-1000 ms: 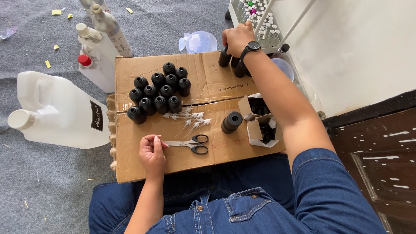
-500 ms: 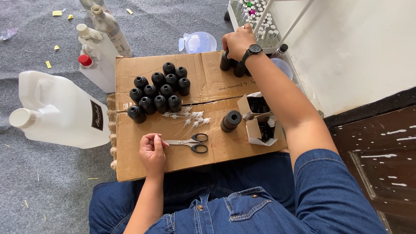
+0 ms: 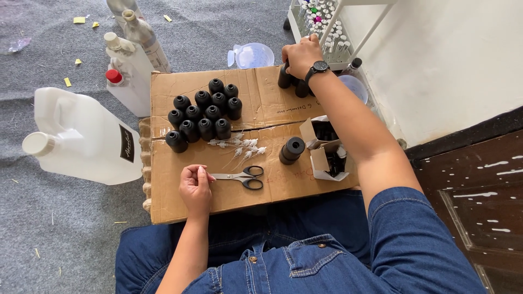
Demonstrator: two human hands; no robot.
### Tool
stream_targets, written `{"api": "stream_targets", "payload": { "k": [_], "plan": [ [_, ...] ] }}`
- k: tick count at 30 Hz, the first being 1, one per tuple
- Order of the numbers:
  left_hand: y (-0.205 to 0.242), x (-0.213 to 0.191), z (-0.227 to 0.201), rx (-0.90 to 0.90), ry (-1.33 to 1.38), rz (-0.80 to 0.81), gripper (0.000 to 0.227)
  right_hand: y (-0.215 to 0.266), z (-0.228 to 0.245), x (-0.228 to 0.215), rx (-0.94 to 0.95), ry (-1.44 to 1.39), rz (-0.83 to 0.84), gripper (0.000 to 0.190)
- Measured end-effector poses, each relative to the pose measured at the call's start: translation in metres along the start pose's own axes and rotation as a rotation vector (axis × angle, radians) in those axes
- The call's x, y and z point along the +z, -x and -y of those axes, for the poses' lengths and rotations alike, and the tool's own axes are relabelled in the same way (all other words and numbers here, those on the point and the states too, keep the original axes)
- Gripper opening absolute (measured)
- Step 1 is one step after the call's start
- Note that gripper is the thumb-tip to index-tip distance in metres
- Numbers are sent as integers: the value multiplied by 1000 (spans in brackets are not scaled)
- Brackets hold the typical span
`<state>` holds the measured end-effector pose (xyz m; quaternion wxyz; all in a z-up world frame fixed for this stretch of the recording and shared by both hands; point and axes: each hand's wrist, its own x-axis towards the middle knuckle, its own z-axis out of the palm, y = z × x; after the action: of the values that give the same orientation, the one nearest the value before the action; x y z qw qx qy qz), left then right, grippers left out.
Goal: Trimming wicks with scissors and assembling them into black perfume bottles before using a handheld tool to seal or cap them.
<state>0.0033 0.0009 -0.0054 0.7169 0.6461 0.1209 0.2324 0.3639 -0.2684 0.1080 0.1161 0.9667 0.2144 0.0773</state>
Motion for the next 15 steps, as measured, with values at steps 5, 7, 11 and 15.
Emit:
{"api": "stream_targets", "payload": {
  "k": [5, 7, 11, 15],
  "plan": [
    [0, 1, -1, 10, -20, -3, 7, 19, 12, -8, -46, -23, -215, 41],
    [1, 1, -2, 2, -24, -7, 7, 40, 22, -24, -83, -95, -359, 37],
    [-3, 4, 4, 66, -7, -22, 8, 85, 45, -43, -174, -343, -499, 28],
    [-4, 4, 7, 139, -16, -27, 10, 138, 67, -39, -302, -507, -643, 24]
  ]
}}
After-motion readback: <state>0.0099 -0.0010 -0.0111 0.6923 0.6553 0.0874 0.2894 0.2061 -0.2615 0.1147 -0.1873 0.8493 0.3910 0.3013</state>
